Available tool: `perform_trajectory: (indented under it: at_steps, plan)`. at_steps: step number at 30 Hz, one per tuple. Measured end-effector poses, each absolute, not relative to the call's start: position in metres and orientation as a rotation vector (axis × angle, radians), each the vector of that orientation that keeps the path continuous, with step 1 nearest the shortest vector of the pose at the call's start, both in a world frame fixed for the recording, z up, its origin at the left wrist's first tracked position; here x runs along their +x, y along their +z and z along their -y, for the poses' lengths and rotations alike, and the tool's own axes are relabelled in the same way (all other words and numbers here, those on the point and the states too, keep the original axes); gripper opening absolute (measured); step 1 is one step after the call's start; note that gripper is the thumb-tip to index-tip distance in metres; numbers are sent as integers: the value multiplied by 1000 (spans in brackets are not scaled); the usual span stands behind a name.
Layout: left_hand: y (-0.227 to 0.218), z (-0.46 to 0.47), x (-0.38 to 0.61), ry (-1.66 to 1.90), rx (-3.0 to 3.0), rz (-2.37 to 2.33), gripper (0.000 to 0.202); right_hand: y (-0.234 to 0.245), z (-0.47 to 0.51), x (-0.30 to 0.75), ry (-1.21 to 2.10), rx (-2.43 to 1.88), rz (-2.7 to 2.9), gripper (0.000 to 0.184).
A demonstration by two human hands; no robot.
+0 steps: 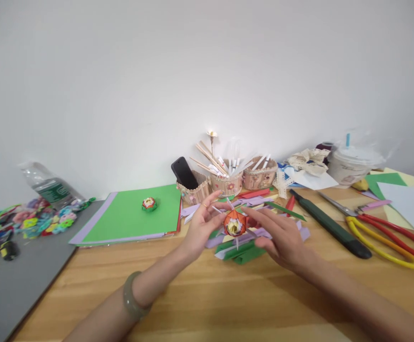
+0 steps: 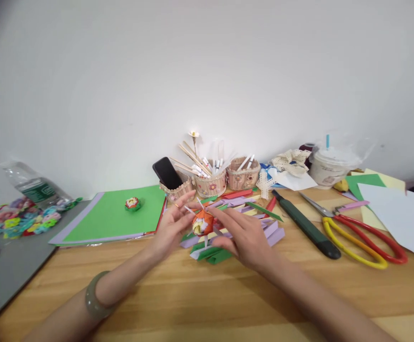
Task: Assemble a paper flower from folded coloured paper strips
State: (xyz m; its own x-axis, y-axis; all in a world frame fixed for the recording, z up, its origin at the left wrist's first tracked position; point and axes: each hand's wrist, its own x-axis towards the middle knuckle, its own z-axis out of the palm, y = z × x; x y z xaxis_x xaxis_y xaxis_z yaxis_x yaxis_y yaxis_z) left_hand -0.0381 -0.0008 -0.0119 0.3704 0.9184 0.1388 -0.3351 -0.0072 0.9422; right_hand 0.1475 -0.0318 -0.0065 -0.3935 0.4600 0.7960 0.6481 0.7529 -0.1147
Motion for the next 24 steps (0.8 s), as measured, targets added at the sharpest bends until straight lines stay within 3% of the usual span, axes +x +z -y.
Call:
perform_trajectory:
  at_steps: [4, 10, 14, 18, 24]
  plan:
    - [-13, 1, -38, 1066, 1193, -701, 43, 4, 24, 146, 26, -1062, 1837, 20]
    - [-14, 5, -39, 951, 1129, -780, 39, 11, 12, 134, 866, -1132, 1903, 20]
    - [-13, 6, -44, 869, 1077, -846, 31, 4, 10, 132, 1217, -1076, 1759, 23]
    - [-9, 6, -46, 807, 1070, -887, 36, -4, 12, 133, 1322, -1078, 1670, 23]
    - [-5, 8, -44, 657, 1139, -1014, 24, -11, 17, 134, 1259, -1154, 1628, 22]
